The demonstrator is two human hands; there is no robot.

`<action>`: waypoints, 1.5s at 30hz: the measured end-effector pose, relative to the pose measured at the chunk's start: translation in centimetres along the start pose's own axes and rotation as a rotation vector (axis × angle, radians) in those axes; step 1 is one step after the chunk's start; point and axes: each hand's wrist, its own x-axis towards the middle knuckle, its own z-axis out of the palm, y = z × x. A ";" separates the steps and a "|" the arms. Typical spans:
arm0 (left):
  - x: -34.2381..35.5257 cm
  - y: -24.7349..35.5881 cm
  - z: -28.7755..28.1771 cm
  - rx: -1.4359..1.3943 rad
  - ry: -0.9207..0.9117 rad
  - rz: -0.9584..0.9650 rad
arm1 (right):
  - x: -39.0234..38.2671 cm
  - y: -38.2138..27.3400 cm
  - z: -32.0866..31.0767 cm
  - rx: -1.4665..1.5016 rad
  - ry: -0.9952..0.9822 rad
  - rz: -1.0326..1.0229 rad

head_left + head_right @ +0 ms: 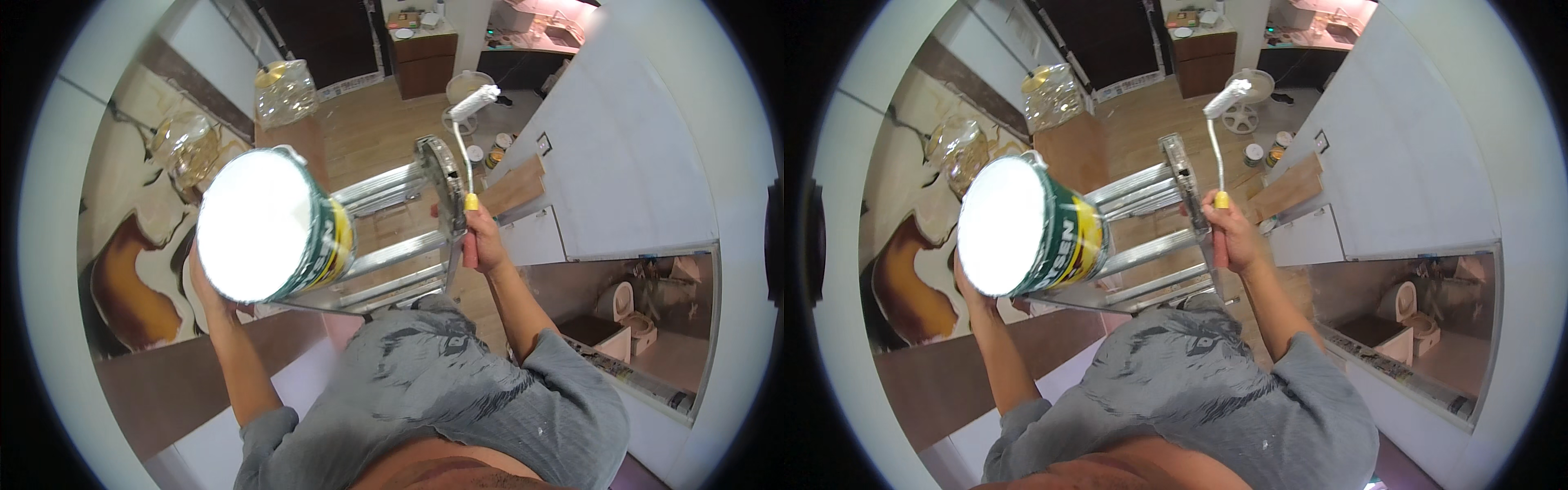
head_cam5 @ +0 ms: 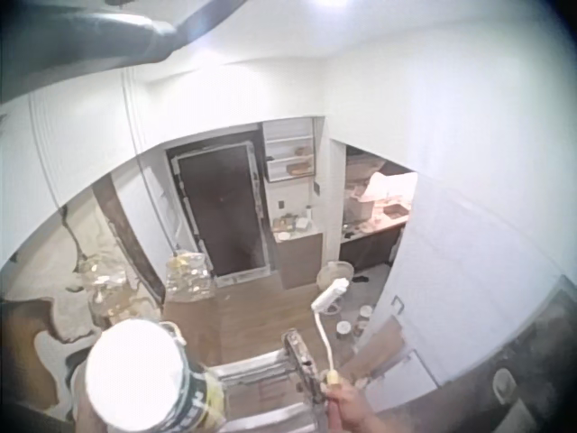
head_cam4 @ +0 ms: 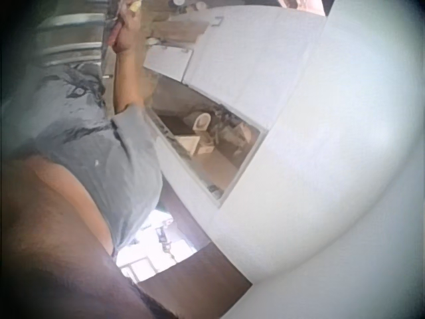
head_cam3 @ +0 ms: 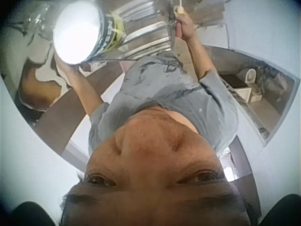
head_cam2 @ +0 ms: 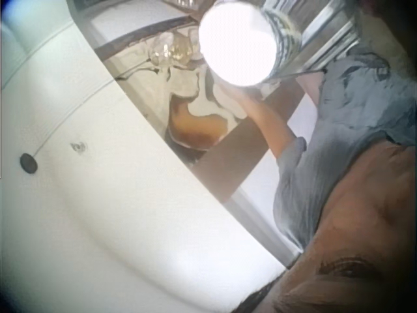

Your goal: The person paints the ceiling white using a small roller and a paint can. They repeatedly dip the roller into the paint and apply it to the ceiling around recessed lights and pendant fixtures, working from a ladder.

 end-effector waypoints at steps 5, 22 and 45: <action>0.0 -5.2 -1.7 -0.200 -0.048 0.149 | 0.5 1.1 -1.3 0.113 -0.140 0.059; 0.5 -5.2 -0.2 -0.189 -0.195 0.290 | -0.3 3.9 -1.6 0.154 -0.067 -0.135; 1.3 -9.9 -1.2 -0.252 -0.607 0.514 | 0.5 6.3 -3.9 0.105 -0.330 -0.587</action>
